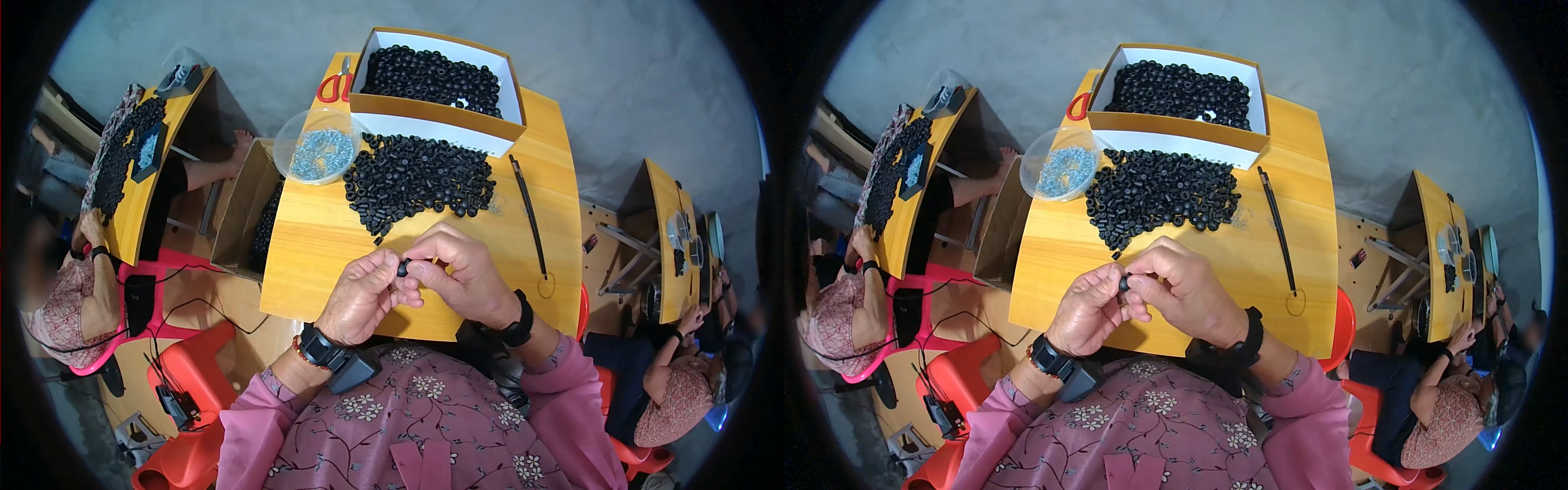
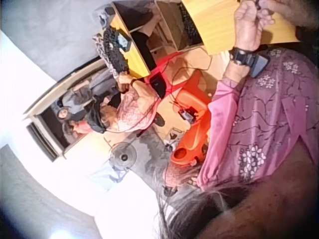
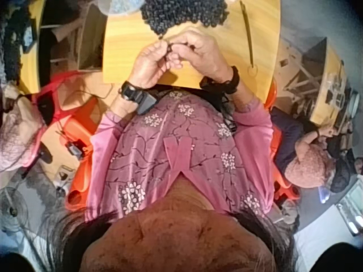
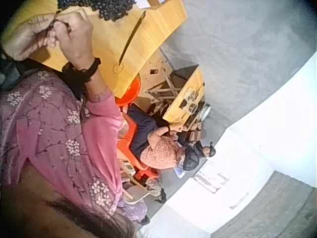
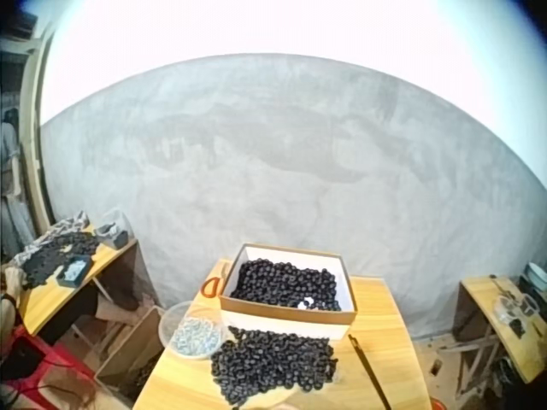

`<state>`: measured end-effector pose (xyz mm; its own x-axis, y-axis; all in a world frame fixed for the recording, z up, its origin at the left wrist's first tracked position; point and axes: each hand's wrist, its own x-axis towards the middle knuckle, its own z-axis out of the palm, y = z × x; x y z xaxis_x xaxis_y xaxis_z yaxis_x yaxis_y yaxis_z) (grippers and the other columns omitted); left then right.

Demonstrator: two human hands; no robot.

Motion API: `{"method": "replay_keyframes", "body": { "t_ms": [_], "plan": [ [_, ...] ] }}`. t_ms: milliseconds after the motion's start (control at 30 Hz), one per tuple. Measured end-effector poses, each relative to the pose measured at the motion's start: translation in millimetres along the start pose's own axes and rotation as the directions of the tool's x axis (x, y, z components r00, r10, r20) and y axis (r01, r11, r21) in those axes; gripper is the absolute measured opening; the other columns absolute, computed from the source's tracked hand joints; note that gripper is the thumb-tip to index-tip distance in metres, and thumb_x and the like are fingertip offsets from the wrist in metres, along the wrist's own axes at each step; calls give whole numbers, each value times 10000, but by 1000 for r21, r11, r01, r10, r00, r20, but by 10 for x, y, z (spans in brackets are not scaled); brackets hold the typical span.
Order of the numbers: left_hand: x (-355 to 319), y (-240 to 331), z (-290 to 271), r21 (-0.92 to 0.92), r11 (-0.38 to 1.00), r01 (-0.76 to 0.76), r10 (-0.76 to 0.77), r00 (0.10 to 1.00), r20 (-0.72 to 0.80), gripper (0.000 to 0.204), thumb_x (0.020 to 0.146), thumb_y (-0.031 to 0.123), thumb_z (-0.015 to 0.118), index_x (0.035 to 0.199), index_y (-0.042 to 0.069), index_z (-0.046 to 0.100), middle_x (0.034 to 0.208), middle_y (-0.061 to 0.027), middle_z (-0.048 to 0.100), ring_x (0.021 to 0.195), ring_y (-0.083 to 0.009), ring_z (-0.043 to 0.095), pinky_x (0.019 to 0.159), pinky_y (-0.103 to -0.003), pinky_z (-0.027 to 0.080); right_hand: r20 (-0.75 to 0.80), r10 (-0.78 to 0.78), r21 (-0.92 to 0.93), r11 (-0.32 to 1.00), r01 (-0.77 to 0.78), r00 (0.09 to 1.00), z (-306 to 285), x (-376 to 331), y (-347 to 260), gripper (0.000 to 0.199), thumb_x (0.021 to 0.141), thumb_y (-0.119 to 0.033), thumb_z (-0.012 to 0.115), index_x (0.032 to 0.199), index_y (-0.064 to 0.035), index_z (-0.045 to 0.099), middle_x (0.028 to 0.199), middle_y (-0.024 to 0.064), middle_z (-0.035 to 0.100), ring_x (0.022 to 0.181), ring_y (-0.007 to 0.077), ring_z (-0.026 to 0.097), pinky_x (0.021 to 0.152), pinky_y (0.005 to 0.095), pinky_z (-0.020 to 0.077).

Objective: Assembling small black plastic components by manually inserting tiny metal pins.

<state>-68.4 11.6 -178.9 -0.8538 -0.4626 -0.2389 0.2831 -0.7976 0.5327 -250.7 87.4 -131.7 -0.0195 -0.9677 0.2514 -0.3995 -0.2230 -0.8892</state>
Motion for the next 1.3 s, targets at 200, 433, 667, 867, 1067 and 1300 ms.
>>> {"method": "replay_keyframes", "body": {
  "t_ms": [200,433,667,867,1067,1300],
  "plan": [
    [-71,34,43,152,983,-106,117,991,-67,147,1029,155,578,1065,18,616,955,-101,690,807,-182,696,749,-309,606,12,-8,-97,995,10,1000,-23,9,-27,77,920,-56,656,951,2,616,914,111,608,796,233,636,690,318,514],
    [-88,31,-2,-66,995,-70,67,997,-44,150,1039,165,558,1041,29,620,964,-87,679,821,-163,678,748,-333,607,-61,-124,-118,986,116,990,-36,24,-30,220,926,-68,662,1134,-6,626,973,127,611,830,241,642,706,332,518],
    [-76,-17,37,-67,987,-148,146,989,-26,171,1050,202,543,1055,47,615,990,-52,667,847,-132,656,768,-299,577,-8,-97,-241,966,92,995,119,-3,-211,329,900,-126,703,1191,-12,602,1007,135,611,856,294,644,719,373,535],
    [-126,30,133,-23,989,-147,146,987,-69,172,1048,198,550,1050,42,623,979,-35,668,850,-114,650,788,-288,569,24,-118,-350,929,119,993,142,5,-159,362,847,-130,730,1171,-18,612,1003,132,610,875,321,642,728,400,539],
    [-143,35,114,114,983,-145,153,986,-62,158,1037,164,566,1068,21,624,991,-43,669,865,-116,656,829,-297,567,75,-100,-357,926,120,992,95,20,-218,348,857,-94,714,1184,-23,616,1008,131,622,883,308,650,738,380,544],
    [-118,90,27,107,986,-126,113,986,119,237,1035,239,577,1145,29,587,990,-53,644,867,-121,638,783,-296,561,38,-168,-52,984,170,985,-73,85,-115,326,919,-25,642,1243,-22,607,1021,126,653,919,251,662,781,330,537]
  ]
}}
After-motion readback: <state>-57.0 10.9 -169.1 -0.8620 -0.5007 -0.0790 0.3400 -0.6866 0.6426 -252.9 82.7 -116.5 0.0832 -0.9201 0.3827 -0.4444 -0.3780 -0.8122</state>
